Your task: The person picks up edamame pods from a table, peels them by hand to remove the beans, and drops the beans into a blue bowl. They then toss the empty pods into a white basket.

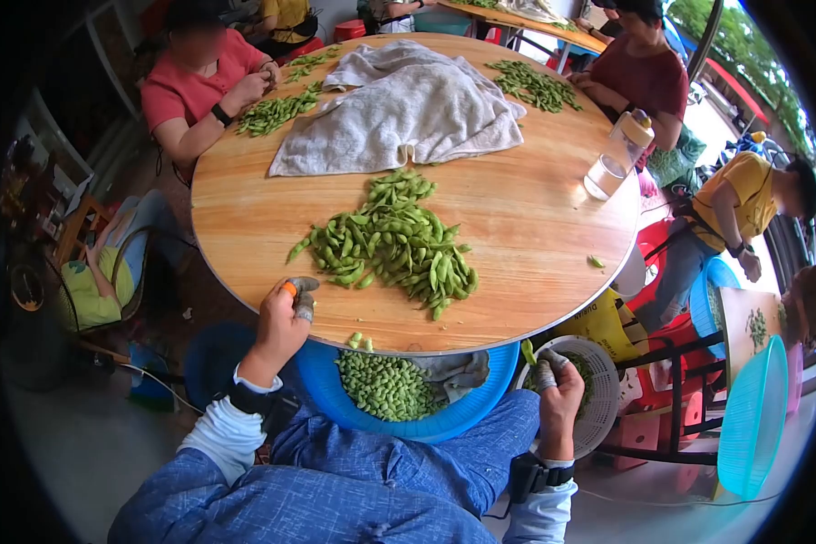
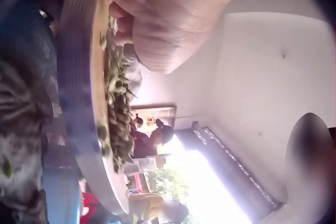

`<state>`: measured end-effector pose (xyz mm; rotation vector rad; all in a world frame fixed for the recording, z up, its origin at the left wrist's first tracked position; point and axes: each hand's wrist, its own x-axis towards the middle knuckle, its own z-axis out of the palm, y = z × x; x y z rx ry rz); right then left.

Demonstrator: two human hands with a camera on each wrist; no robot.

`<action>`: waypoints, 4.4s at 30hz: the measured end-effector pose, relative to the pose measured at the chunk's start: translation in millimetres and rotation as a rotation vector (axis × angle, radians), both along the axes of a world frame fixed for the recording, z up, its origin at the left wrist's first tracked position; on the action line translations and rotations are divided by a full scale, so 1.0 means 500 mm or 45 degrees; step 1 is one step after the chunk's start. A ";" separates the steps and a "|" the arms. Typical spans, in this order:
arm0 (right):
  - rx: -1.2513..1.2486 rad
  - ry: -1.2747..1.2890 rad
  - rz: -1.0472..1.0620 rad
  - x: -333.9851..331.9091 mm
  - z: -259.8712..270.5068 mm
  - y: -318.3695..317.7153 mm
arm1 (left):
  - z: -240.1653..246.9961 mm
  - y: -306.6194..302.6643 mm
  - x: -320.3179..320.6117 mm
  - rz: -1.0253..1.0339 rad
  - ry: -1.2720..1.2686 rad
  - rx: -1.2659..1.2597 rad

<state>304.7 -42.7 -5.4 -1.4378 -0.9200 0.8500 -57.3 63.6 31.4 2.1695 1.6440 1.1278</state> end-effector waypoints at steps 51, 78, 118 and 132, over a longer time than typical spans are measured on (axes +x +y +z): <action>0.039 0.562 0.780 -0.245 0.116 0.057 | 0.023 -0.075 0.105 -1.124 -1.445 -1.798; -0.104 0.742 0.770 -0.234 0.130 0.018 | 0.071 -0.104 0.151 -0.904 -1.163 -1.273; 0.241 -0.339 0.846 -0.251 0.100 0.027 | -0.004 -0.127 0.145 -0.692 -1.108 -1.338; -0.138 -0.647 -0.022 -0.035 0.054 -0.042 | 0.013 0.004 0.120 -0.587 0.295 -0.063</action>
